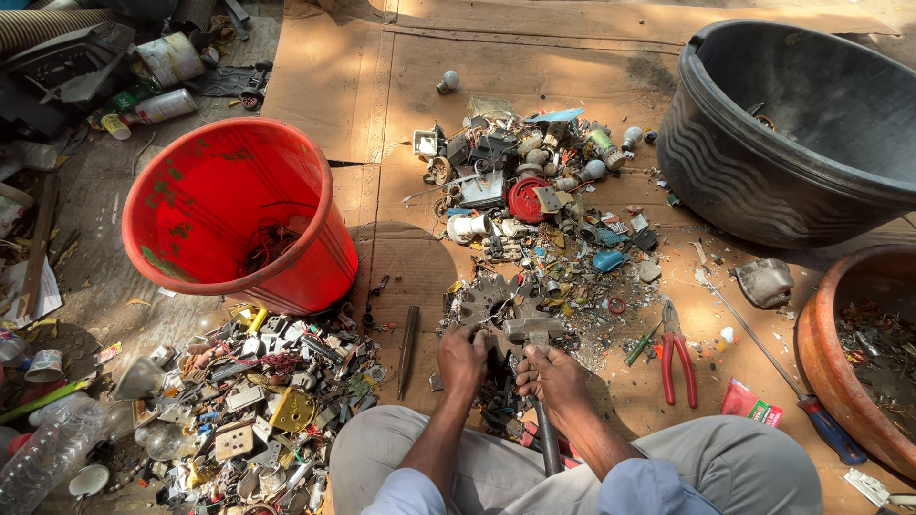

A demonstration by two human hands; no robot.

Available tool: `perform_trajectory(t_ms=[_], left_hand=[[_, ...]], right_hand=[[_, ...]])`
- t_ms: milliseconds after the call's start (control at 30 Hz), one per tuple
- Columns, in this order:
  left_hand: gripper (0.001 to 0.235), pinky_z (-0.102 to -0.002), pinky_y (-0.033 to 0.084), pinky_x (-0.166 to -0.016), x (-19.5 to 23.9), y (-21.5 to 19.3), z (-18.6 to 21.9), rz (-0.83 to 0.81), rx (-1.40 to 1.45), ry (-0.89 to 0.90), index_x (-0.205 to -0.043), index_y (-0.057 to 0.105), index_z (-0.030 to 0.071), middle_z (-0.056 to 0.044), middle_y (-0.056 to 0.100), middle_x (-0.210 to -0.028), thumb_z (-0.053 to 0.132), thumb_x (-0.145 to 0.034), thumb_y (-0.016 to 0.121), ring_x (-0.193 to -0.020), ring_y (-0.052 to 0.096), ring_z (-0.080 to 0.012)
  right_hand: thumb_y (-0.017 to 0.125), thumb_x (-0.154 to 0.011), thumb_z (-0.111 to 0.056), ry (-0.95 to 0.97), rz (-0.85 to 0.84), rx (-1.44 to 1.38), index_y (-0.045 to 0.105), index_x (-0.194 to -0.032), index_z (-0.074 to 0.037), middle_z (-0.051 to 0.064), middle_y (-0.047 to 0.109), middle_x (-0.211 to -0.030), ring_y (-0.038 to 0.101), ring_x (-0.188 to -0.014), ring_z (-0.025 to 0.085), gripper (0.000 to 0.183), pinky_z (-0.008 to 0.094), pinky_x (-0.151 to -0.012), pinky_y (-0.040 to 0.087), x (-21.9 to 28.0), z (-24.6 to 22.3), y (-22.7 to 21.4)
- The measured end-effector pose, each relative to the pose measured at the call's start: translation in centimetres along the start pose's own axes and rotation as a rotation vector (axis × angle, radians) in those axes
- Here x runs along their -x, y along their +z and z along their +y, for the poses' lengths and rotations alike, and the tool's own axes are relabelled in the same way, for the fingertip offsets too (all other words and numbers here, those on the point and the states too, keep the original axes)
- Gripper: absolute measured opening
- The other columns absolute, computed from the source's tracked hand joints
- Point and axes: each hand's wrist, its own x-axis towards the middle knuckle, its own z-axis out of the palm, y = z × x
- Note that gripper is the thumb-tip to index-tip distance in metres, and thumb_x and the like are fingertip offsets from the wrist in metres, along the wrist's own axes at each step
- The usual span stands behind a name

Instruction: The person sits on a cardboard sheet and uses a hammer to repeatedly strike a metal gear-like object held in a bench vise. They occasionally use pliers to adjust the object. The person is surrounded by piles of electronic waste and debris.

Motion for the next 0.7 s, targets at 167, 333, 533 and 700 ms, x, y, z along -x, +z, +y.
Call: perform_trajectory(t_ms=[167, 333, 533, 700], left_hand=[[0.019, -0.042, 0.062, -0.072, 0.8, 0.8, -0.6, -0.107, -0.154, -0.024, -0.106, 0.079, 0.01, -0.014, 0.073, -0.109, 0.019, -0.09, 0.073, -0.085, 0.074, -0.0288], [0.02, -0.04, 0.062, -0.07, 0.6, 1.8, -1.7, -0.108, -0.306, 0.176, -0.108, 0.077, 0.01, -0.012, 0.073, -0.106, 0.006, -0.094, 0.064, -0.085, 0.074, -0.0276], [0.017, -0.043, 0.059, -0.072, 0.3, -0.7, 1.8, -0.153, -0.123, 0.03, -0.104, 0.075, 0.005, -0.017, 0.069, -0.104, 0.017, -0.098, 0.065, -0.083, 0.072, -0.0323], [0.021, -0.045, 0.058, -0.081, 2.3, -3.7, 5.1, -0.22, 0.258, 0.263, -0.108, 0.075, 0.002, -0.017, 0.07, -0.101, 0.017, -0.097, 0.065, -0.091, 0.072, -0.0334]], right_hand=[[0.059, -0.1, -0.027, 0.049, -0.041, -0.042, 0.063, -0.109, 0.004, 0.013, 0.066, -0.081, 0.065, -0.065, 0.021, 0.032, 0.033, -0.055, 0.054, 0.0, 0.1, -0.1], [0.055, -0.101, -0.024, 0.06, -0.117, -0.071, 0.063, -0.109, 0.005, 0.014, 0.069, -0.086, 0.068, -0.071, 0.025, 0.032, 0.037, -0.063, 0.057, -0.1, 0.1, -0.3], [0.05, -0.103, -0.025, 0.143, -0.16, -0.199, 0.063, -0.11, 0.007, 0.02, 0.07, -0.093, 0.072, -0.08, 0.032, 0.035, 0.045, -0.073, 0.061, -0.6, 0.3, -0.7], [0.045, -0.103, -0.027, 0.169, -0.175, -0.245, 0.065, -0.11, 0.006, 0.019, 0.073, -0.099, 0.072, -0.089, 0.029, 0.039, 0.043, -0.081, 0.061, -1.4, 0.8, -1.3]])
